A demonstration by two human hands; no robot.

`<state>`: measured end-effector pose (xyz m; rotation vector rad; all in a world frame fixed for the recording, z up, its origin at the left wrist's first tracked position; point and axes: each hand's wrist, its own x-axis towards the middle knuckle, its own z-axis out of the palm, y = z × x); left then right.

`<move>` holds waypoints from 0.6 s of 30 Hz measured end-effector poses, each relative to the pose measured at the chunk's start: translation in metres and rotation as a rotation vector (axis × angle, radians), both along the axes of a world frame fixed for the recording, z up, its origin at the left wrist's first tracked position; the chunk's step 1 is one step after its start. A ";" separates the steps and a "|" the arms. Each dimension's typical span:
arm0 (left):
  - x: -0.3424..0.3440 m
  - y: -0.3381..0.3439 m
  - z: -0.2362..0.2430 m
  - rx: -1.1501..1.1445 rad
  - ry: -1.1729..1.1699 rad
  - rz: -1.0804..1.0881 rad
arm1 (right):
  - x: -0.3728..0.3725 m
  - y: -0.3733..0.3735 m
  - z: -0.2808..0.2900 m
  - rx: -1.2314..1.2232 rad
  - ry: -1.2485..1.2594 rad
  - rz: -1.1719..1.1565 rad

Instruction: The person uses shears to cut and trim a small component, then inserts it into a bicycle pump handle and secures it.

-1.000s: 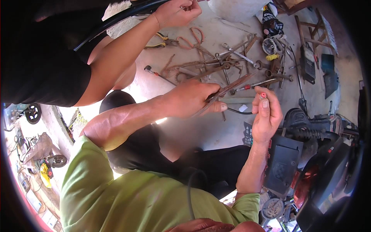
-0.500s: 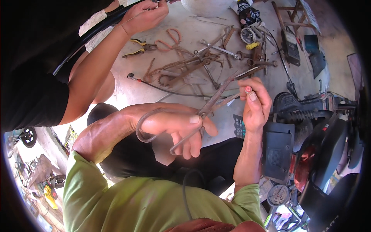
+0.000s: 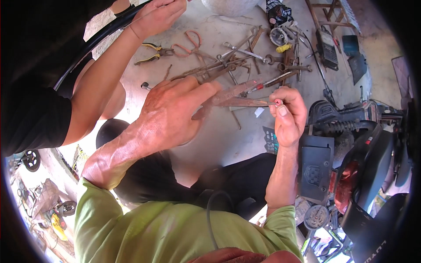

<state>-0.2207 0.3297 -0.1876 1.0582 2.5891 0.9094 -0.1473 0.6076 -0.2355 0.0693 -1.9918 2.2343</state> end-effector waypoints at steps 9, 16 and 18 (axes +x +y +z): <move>-0.002 0.000 -0.002 0.005 0.023 -0.012 | -0.004 0.004 -0.001 0.095 0.060 0.032; -0.002 0.000 -0.001 0.003 0.061 0.012 | -0.002 0.005 -0.001 0.110 0.082 0.026; -0.001 0.000 -0.003 -0.016 0.074 0.014 | -0.001 0.004 -0.002 0.133 0.089 0.013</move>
